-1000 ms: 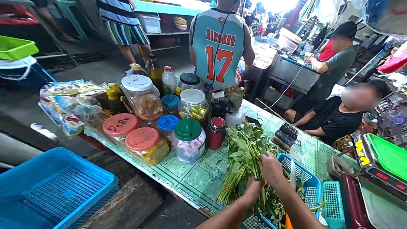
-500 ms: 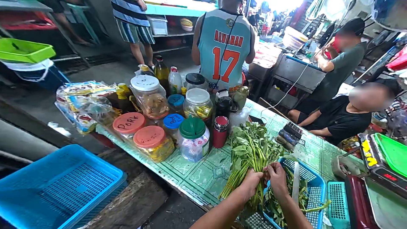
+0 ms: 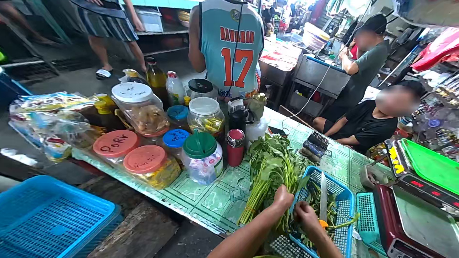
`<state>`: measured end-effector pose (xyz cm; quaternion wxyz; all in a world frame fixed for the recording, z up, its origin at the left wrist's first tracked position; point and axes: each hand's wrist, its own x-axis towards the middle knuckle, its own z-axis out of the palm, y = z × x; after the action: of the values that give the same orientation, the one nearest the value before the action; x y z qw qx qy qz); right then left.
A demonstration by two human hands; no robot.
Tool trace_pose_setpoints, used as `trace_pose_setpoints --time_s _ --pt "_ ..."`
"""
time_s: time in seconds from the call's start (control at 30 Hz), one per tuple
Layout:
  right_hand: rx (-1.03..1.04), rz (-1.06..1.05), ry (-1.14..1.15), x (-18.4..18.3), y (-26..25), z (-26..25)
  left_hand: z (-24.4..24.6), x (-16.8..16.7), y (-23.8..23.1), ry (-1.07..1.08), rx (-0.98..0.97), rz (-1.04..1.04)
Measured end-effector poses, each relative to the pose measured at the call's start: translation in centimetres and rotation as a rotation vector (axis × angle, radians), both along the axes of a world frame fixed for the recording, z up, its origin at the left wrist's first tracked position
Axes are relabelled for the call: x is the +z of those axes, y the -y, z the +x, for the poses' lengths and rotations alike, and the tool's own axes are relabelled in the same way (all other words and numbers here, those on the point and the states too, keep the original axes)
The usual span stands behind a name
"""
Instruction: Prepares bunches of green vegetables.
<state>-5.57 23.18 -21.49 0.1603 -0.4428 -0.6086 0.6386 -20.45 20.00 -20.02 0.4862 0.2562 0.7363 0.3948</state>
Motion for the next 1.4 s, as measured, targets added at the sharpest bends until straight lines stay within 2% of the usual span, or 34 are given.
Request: trace_pose_setpoints --time_s 0.07,0.13,0.23,0.3,0.47,0.57,0.67,0.8,0.9,1.0,1.03,1.1,1.13,1.2,1.27,1.3,1.4 --pt "-0.271 0.12 -0.175 0.6 -0.9 -0.6 -0.1 1.4 -0.1 -0.114 -0.091 -0.016" --pt "-0.387 0.214 -0.213 2.3 -2.8 -1.5 0.4 1.6 -0.1 -0.2 -0.147 -0.023" --pt "-0.26 0.278 0.092 4.5 -4.8 -2.6 1.7 1.2 0.0 -0.248 -0.201 -0.013" --pt "-0.213 0.246 0.174 4.1 -5.4 -3.3 2.3 0.5 0.0 -0.226 -0.207 -0.002" --pt "-0.297 0.073 0.02 1.4 -5.2 -4.0 1.5 -2.5 -0.5 0.018 -0.066 0.059" --pt "-0.359 0.094 -0.147 1.5 -3.8 -4.3 1.1 -3.3 0.0 0.257 0.047 0.16" --pt "-0.37 0.203 -0.309 1.7 -1.2 -4.3 1.0 -2.5 0.5 0.499 0.097 0.274" --pt "-0.284 0.352 -0.315 2.6 2.4 -3.3 0.9 -1.2 0.0 0.719 0.224 0.332" --pt "-0.123 0.628 -0.388 1.3 3.3 -2.5 0.1 -1.2 -0.8 0.725 0.224 0.324" --pt "0.088 0.908 -0.393 0.5 3.4 -1.1 -0.9 0.5 -1.2 0.742 0.192 0.318" --pt "0.151 0.949 -0.398 0.7 3.8 -0.5 -1.4 0.9 -1.5 0.743 0.211 0.315" --pt "0.244 0.835 -0.491 1.7 4.6 0.7 -2.6 1.8 -2.1 0.704 0.251 0.324" --pt "0.224 0.783 -0.5 2.0 4.5 1.2 -3.2 2.6 -2.0 0.678 0.248 0.346" --pt "0.021 0.773 -0.375 3.2 3.0 2.4 -4.6 5.0 -1.3 0.628 0.206 0.413" --pt "-0.112 0.764 -0.076 3.7 -0.3 4.1 -6.1 7.2 0.2 0.556 0.155 0.479" --pt "-0.13 0.733 0.151 3.3 -2.1 5.1 -7.0 8.0 1.1 0.534 0.143 0.511" --pt "0.135 0.495 0.965 2.8 -5.2 6.3 -9.9 9.3 3.6 0.52 0.148 0.564"
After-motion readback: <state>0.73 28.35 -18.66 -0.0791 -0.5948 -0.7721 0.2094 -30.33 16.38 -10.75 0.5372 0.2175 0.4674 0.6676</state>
